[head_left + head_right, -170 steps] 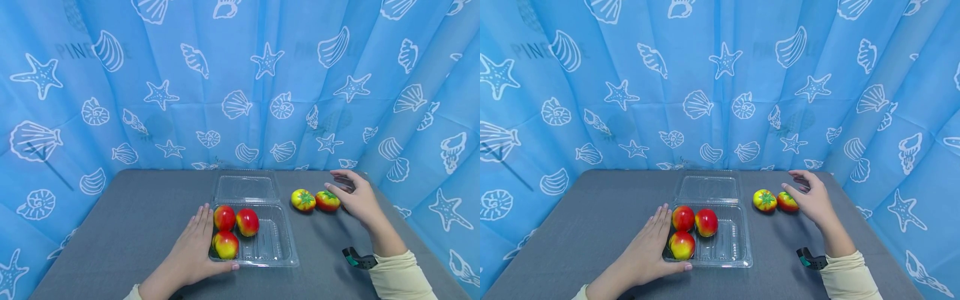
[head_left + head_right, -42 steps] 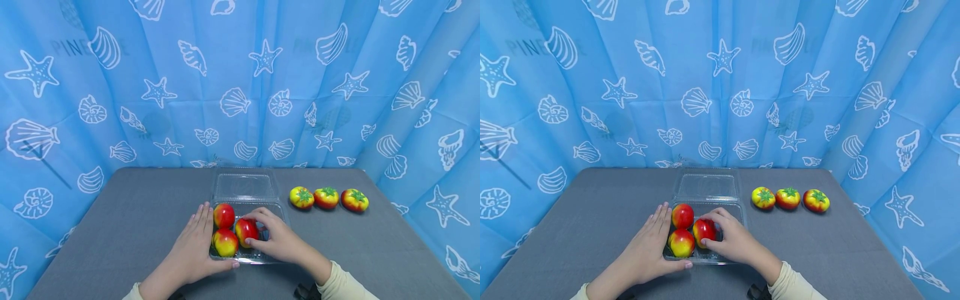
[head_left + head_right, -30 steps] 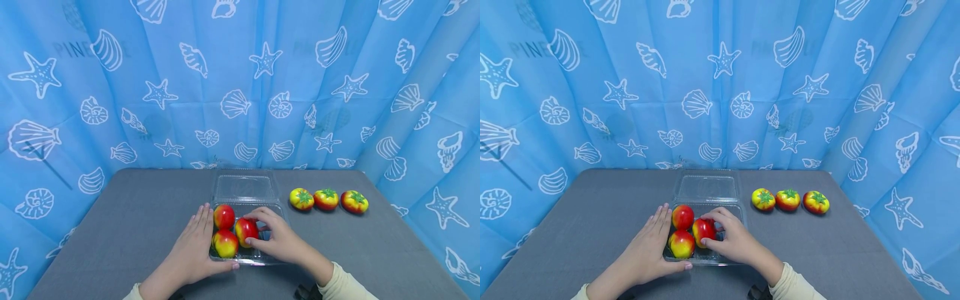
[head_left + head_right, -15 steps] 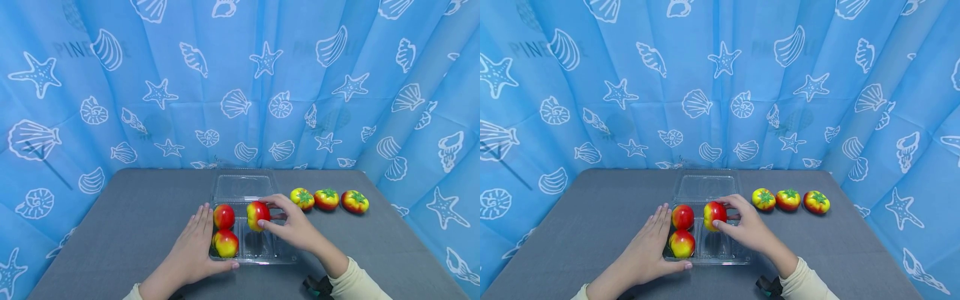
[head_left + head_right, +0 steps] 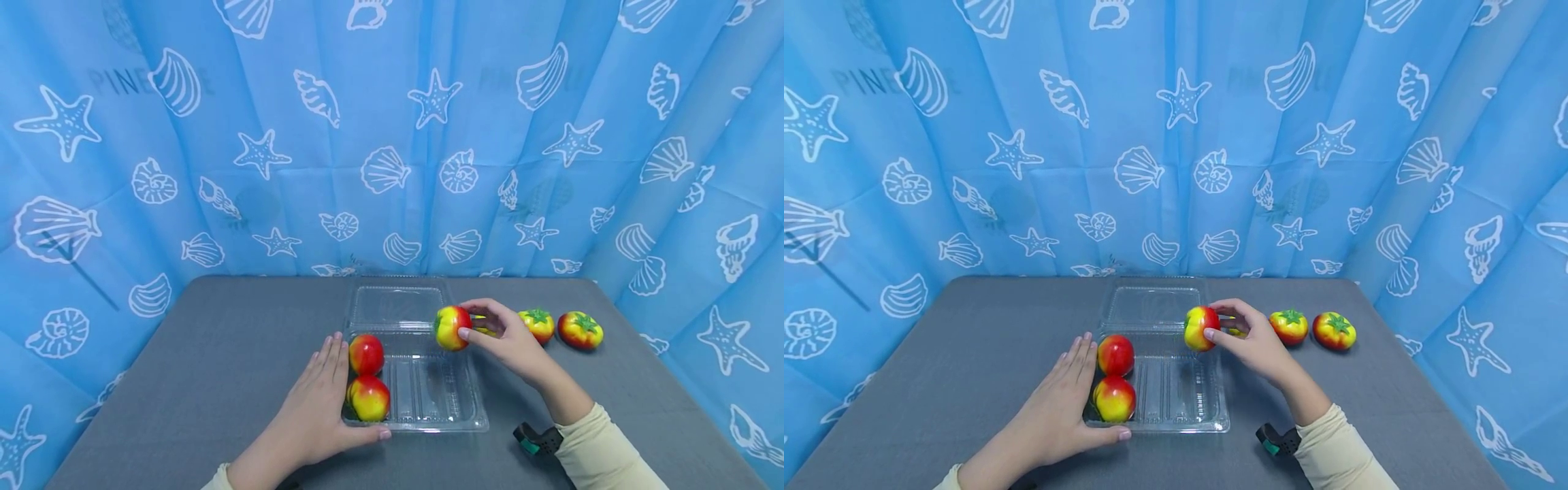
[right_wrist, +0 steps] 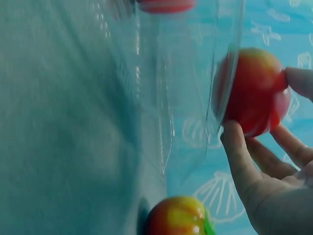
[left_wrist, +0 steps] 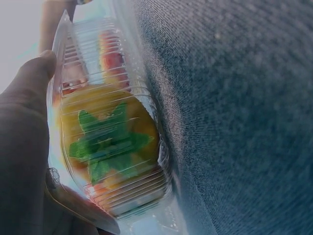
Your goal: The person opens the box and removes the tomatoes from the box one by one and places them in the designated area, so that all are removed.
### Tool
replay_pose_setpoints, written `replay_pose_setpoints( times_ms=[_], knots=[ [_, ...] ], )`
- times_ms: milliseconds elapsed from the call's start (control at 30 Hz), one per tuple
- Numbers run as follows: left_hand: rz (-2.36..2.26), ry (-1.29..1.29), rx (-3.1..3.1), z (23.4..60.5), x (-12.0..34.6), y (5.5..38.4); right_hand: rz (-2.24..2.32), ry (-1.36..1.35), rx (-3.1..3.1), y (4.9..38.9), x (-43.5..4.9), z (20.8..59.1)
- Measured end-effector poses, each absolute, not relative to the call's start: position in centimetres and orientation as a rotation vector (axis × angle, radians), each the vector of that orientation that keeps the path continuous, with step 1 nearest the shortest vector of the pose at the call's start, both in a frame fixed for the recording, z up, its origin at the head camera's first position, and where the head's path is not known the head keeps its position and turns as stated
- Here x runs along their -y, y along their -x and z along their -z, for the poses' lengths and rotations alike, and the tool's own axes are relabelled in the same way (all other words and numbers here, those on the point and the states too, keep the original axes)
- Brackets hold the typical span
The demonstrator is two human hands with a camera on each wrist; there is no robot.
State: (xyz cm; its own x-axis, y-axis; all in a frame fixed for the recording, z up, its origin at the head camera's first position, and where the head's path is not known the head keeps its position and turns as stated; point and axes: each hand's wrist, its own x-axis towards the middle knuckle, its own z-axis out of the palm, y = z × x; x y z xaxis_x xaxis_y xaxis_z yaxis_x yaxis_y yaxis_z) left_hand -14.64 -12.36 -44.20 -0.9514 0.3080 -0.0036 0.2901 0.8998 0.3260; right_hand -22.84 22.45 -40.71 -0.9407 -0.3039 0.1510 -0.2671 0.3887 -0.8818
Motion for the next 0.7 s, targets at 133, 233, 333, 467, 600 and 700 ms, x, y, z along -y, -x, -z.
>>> replay_pose_setpoints(
  times_ms=[133,233,333,467,600,700],
  knots=[
    [-0.495,-0.487,-3.02,44.2,12.4,14.6,1.68,0.496,-2.535,23.3,-23.5,40.8],
    [-0.495,-0.497,-3.027,44.2,12.4,14.6,1.693,0.455,-2.519,23.4,-24.1,40.6],
    [-0.506,-0.507,-3.03,44.2,12.5,14.6,1.679,0.43,-2.531,23.4,-24.7,40.4],
    [-0.503,-0.515,-3.032,44.2,12.5,14.6,1.657,0.423,-2.54,23.6,-25.4,40.4],
    [-0.506,-0.516,-3.03,44.2,12.5,14.6,1.668,0.447,-2.493,23.9,-26.1,40.5],
    [-0.506,-0.513,-3.026,44.2,12.5,14.6,1.677,0.454,-2.462,24.1,-26.6,40.7]
  ],
)
